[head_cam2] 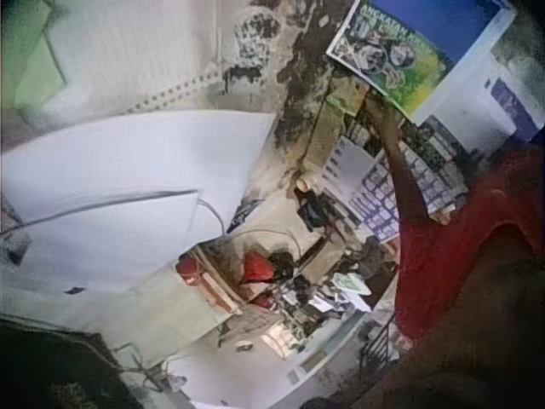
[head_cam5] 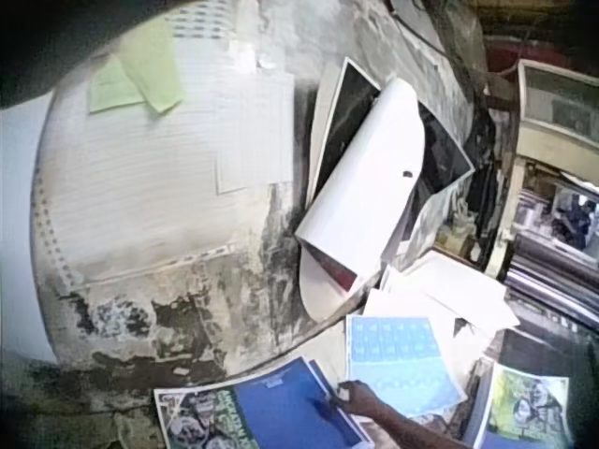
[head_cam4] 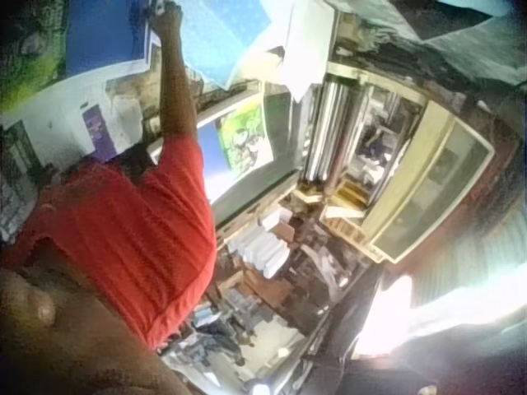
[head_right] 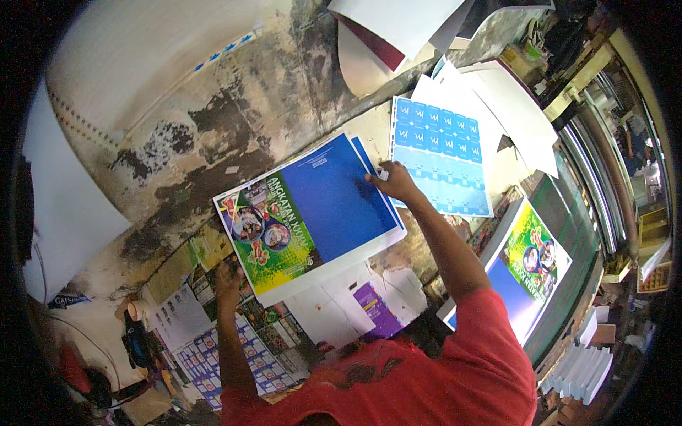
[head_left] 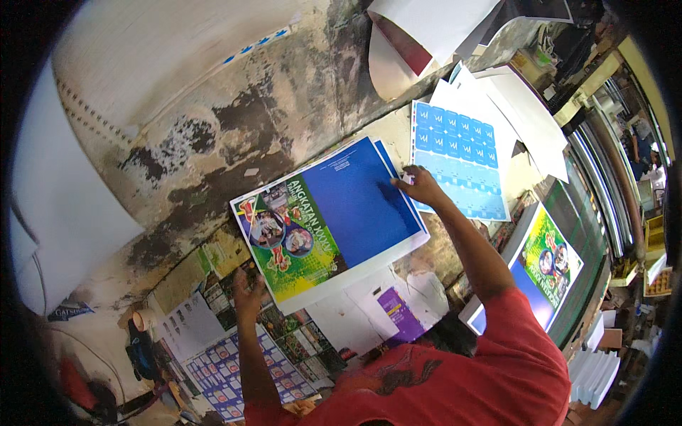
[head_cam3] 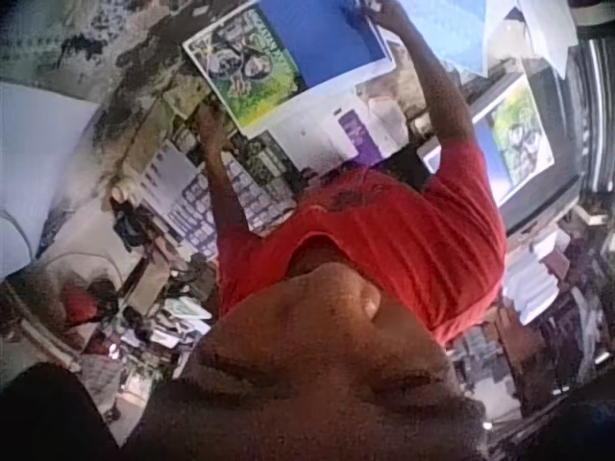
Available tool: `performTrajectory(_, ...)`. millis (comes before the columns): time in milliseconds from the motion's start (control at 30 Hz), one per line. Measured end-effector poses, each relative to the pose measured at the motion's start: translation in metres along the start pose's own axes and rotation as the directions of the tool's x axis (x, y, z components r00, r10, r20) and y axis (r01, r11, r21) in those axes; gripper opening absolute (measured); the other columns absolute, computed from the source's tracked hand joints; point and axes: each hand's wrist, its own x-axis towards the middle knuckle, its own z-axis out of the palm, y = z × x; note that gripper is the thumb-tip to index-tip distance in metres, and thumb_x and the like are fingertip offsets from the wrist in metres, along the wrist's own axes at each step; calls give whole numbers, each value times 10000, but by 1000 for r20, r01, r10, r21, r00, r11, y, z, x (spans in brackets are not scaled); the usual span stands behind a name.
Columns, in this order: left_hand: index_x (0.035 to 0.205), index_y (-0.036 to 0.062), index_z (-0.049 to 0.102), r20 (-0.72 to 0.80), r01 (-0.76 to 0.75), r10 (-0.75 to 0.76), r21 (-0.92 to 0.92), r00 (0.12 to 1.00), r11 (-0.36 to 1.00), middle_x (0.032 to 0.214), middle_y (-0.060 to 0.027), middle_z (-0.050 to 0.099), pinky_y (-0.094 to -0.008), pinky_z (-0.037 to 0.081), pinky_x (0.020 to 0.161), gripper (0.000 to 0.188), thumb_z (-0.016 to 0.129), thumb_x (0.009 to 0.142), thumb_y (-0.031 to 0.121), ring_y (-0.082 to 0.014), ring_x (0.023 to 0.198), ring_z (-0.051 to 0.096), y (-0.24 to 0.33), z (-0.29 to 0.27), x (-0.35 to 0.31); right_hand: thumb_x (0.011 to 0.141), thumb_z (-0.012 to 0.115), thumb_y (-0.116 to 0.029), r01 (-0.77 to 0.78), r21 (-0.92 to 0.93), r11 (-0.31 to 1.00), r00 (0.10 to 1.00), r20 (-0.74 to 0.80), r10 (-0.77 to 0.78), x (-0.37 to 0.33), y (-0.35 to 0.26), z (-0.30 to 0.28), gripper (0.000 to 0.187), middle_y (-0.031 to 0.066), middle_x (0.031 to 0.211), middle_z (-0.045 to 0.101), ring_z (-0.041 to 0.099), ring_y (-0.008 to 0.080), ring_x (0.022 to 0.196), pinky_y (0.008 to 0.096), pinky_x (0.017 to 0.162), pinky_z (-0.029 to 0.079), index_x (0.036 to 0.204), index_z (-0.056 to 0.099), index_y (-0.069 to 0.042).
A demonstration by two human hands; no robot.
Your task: The person organizes printed poster sheets by hand on a table, sorts through paper documents in a storage shelf, and then feeds a poster into a laminating or coating machine.
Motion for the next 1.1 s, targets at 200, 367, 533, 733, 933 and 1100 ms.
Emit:
performTrajectory(200,1427,26,316,-85,201,-205,-54,975,978,1368,-180,450,-473,448,968,963,796,727,480,-331,1186,508,26,47,127,670,725,-665,-311,148,939,950,69,304,79,-49,58,954,328,1145,588,583,403,1100,433,933,469,1165,550,131)
performTrajectory(367,1300,-62,460,12,407,-415,-214,910,888,1285,-200,515,-404,465,912,797,847,698,288,-295,1042,583,16,20,175,625,770,-603,-203,351,914,978,109,175,94,-34,65,901,264,1132,627,609,368,1077,418,918,487,1252,564,11)
performTrajectory(533,1219,-40,541,-106,-7,-36,-383,994,924,1205,-141,573,-370,443,923,589,804,744,189,-252,1002,580,106,25,87,705,820,-358,-196,603,774,980,89,179,73,-17,39,692,189,1076,660,625,269,1024,343,923,469,1218,566,31)
performTrajectory(733,1262,-35,519,-499,-175,-57,-406,865,897,1223,-137,563,-395,414,979,561,740,784,158,-238,1062,559,101,-95,-16,754,815,-201,176,878,446,984,-151,-91,-97,-127,-103,480,116,1034,669,639,198,961,351,874,507,1124,584,-2)
performTrajectory(933,1333,-32,455,-147,-364,334,-379,931,850,1294,-144,520,-412,357,1057,690,764,742,143,-281,1201,501,42,-73,-4,687,838,-122,138,864,484,990,-114,-80,-144,-97,-45,482,15,1020,647,597,143,924,318,885,475,1100,604,-41)
performTrajectory(1100,1265,-52,492,-158,-278,230,-595,960,754,1271,-156,523,-427,381,1039,601,767,737,27,-286,1173,510,19,-47,18,673,844,-276,219,571,791,974,-75,-215,-155,-95,-77,739,164,1204,571,544,272,1102,401,983,413,1279,500,-32)
